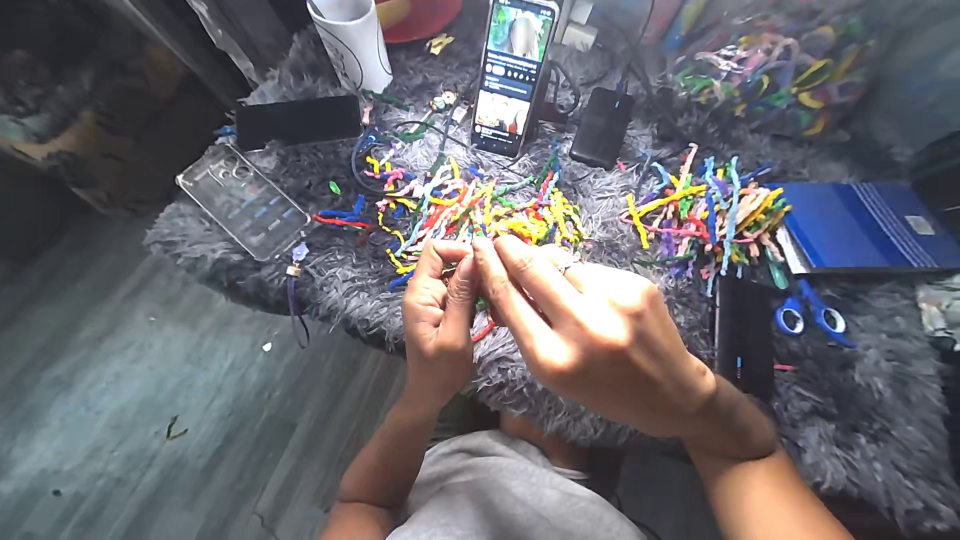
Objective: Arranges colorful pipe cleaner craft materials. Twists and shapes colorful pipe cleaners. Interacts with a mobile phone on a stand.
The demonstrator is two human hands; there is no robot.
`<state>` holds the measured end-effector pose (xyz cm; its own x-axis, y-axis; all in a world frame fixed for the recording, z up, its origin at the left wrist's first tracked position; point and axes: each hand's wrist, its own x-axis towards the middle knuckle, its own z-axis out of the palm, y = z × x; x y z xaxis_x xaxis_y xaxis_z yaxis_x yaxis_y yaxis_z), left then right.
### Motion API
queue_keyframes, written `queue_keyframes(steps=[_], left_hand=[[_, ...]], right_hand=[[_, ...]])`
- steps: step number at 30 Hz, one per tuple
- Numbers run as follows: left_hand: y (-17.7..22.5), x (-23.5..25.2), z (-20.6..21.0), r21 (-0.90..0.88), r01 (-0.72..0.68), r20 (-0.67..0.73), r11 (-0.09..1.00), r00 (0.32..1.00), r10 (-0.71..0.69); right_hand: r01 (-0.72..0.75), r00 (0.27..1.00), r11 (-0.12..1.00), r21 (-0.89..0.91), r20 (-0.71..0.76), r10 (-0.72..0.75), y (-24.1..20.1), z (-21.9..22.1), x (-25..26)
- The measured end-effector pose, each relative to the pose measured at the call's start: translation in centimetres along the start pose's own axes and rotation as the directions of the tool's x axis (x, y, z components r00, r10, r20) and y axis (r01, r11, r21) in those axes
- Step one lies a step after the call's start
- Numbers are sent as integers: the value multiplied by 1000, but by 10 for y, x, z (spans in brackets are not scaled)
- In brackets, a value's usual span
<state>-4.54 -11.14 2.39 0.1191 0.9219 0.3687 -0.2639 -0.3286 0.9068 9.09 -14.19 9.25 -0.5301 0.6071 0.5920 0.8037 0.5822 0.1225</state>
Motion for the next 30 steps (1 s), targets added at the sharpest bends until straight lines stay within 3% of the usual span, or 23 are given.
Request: queue_keyframes(steps=[5, 8, 13, 19, 21, 24, 26, 28, 30], left_hand=[[1, 3, -1, -23, -34, -57, 999, 998, 33], [-1, 1, -2, -6, -121, -27, 993, 992, 121], [0, -1, -1, -107, -265, 64, 958, 960, 272], [-4, -1, 3, 27, -435, -14, 900, 900, 436], [-5, 0, 2, -3, -498, -6, 867, 867, 498], [-3, 0, -3, -37, -501, 72, 864, 861, 503], [-2, 2, -8, -78, -466, 170, 881, 865, 473], [-2, 4, -13, -77, -452, 208, 889, 864, 458], [-2, 3, -15, 5, -463, 200, 886, 869, 453]], right_hand=[[3, 999, 1000, 8, -46, -3, -1, 4, 0], [-43, 988, 972, 232, -137, 77, 8, 9, 2], [-100, 988, 745, 659, -23, 153, 36, 1, 6], [-115, 991, 617, 779, 49, 123, 44, -1, 7], [-131, 990, 477, 869, 91, 105, 47, 1, 7], [-136, 990, 181, 974, 129, 48, 54, 10, 7], [-162, 987, 88, 983, 160, 27, 57, 13, 8], [-158, 987, 112, 981, 157, 17, 57, 15, 8], [-140, 990, 249, 958, 141, 13, 57, 13, 8]])
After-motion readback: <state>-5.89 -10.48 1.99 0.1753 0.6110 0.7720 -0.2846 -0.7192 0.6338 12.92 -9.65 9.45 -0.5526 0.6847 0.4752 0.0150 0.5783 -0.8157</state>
